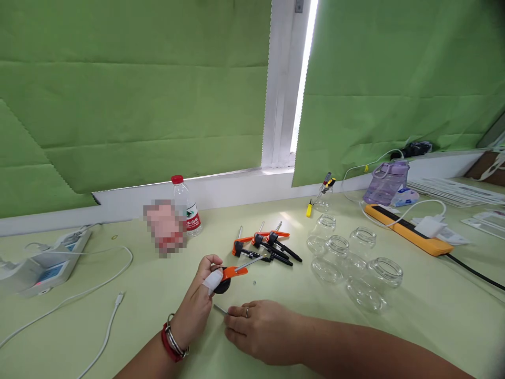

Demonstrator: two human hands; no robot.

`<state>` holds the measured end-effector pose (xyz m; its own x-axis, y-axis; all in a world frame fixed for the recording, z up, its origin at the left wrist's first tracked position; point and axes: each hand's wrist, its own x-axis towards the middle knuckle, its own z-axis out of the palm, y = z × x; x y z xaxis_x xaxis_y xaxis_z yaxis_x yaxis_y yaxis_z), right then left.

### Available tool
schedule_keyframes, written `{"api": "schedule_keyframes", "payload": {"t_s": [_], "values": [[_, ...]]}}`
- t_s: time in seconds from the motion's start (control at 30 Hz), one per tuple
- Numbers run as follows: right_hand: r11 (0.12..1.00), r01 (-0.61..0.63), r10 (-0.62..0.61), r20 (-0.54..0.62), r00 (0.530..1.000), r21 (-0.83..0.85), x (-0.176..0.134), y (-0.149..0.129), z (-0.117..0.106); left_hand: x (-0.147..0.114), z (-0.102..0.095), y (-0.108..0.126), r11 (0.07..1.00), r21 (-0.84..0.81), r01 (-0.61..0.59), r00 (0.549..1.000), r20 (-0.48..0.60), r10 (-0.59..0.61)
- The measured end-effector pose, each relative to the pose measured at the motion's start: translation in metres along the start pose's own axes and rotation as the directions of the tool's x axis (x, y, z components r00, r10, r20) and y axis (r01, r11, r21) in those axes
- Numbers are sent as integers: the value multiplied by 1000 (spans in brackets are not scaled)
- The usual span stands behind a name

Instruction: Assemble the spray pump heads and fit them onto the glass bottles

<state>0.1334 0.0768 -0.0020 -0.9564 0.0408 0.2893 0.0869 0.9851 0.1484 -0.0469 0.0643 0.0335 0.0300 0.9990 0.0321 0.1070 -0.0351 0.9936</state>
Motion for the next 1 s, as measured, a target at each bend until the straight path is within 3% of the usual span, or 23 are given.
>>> {"api": "schedule_keyframes", "payload": {"t_s": [0.23,0.73,0.87,1.0], "values": [[993,71,-76,-54,996,-100,-1,-6,4,-3,5,-3,997,-70,46,998,45,-43],[990,143,-142,-101,985,9,3,-13,-15,-8,15,-5,974,-102,201,968,176,-181],[994,92,-85,-130,988,53,1,-7,-20,-8,17,-3,939,-211,274,940,267,-214],[975,-46,95,-220,971,219,-2,-1,-27,-7,19,-6,855,-340,391,881,409,-240]]}}
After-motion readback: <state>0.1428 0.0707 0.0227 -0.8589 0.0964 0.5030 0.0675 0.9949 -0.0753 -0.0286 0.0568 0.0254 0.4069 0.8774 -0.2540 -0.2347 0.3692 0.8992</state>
